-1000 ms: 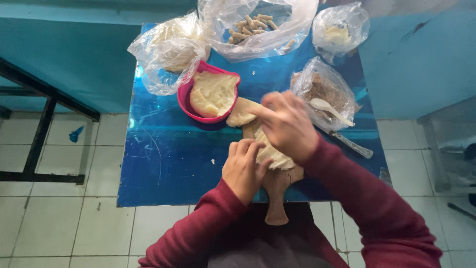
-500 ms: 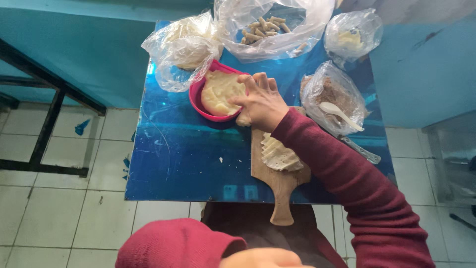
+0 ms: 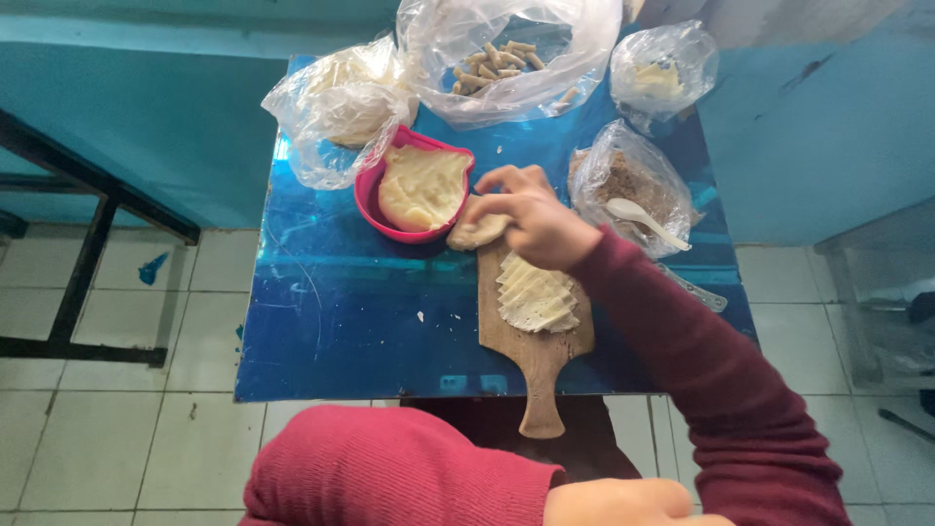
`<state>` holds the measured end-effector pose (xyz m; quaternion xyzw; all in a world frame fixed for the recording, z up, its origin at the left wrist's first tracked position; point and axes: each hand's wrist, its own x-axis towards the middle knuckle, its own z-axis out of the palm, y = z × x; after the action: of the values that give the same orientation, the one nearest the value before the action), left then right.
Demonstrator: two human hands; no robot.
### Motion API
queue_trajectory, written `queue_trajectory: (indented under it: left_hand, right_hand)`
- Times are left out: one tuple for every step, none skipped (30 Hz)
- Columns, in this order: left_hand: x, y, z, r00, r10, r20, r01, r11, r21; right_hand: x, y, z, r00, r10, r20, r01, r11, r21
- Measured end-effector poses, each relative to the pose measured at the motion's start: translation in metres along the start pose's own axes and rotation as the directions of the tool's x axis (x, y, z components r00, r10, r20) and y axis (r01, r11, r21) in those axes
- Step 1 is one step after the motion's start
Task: The person places a square dough wrapper on a small wooden board, spoons filling from a plastic bag onto it, and folds the wrapper over the filling by hand, repeating the process for successive wrappers. A bowl of dough and a knife sit on the blue table nearby.
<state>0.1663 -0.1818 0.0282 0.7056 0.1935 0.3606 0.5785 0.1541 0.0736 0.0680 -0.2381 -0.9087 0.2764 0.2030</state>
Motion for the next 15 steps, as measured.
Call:
queue_trajectory:
  left_hand:
    - [0.003,0.028,-0.003,0.989,-0.076,-0.127,0.106,0.963,0.246]
    - [0.006,0.046,-0.016,0.956,-0.117,-0.270,0.234,0.858,0.457]
    - [0.008,0.057,-0.033,0.965,-0.045,-0.260,0.195,0.784,0.589]
    - [0.006,0.060,-0.056,0.971,0.024,-0.236,0.155,0.690,0.707]
    - [0.004,0.055,-0.079,0.975,0.090,-0.201,0.113,0.577,0.809]
    - [-0.002,0.047,-0.095,0.977,0.148,-0.153,0.071,0.452,0.889]
    - [-0.008,0.031,-0.112,0.956,0.057,-0.289,0.242,0.405,0.881]
    - [-0.013,0.013,-0.123,0.907,-0.028,-0.421,0.404,0.343,0.848]
    - [-0.017,-0.006,-0.129,0.863,0.041,-0.503,0.479,0.249,0.842]
    - [-0.019,-0.024,-0.135,0.810,0.118,-0.574,0.555,0.158,0.816]
    - [-0.020,-0.039,-0.136,0.813,0.105,-0.573,0.559,0.135,0.818]
    - [-0.019,-0.051,-0.137,0.814,0.094,-0.573,0.564,0.111,0.819]
    - [-0.017,-0.059,-0.136,0.814,0.084,-0.575,0.569,0.085,0.818]
    - [-0.015,-0.064,-0.136,0.814,0.048,-0.579,0.575,0.077,0.815]
    - [-0.012,-0.067,-0.135,0.814,0.014,-0.581,0.579,0.069,0.812]
  right_hand:
    - [-0.011,0.005,-0.007,1.000,-0.002,0.001,0.002,0.999,0.051]
    - [-0.022,0.009,-0.014,1.000,-0.007,0.006,0.006,0.995,0.101]
    - [-0.036,0.013,-0.020,1.000,0.010,0.010,-0.011,0.995,0.102]
    - [-0.050,0.016,-0.025,1.000,0.028,0.013,-0.029,0.994,0.101]
    - [-0.063,0.018,-0.027,0.998,0.055,0.004,-0.055,0.996,0.066]
    - [-0.077,0.021,-0.029,0.996,0.085,-0.006,-0.085,0.996,0.031]
    - [-0.089,0.023,-0.028,0.993,0.117,-0.018,-0.117,0.993,-0.006]
    - [-0.099,0.025,-0.024,0.993,0.113,-0.018,-0.113,0.993,-0.014]
    - [-0.108,0.028,-0.020,0.994,0.111,-0.019,-0.112,0.994,-0.021]
    - [-0.117,0.030,-0.015,0.994,0.109,-0.018,-0.109,0.994,-0.027]
    - [-0.123,0.032,-0.009,0.994,0.101,-0.028,-0.102,0.995,-0.024]
    - [-0.127,0.034,-0.001,0.995,0.092,-0.038,-0.092,0.996,-0.020]
    - [-0.129,0.036,0.006,0.996,0.079,-0.047,-0.080,0.997,-0.017]
    - [-0.130,0.038,0.012,0.996,0.087,-0.034,-0.088,0.996,-0.024]
    - [-0.131,0.039,0.017,0.995,0.096,-0.022,-0.097,0.995,-0.032]
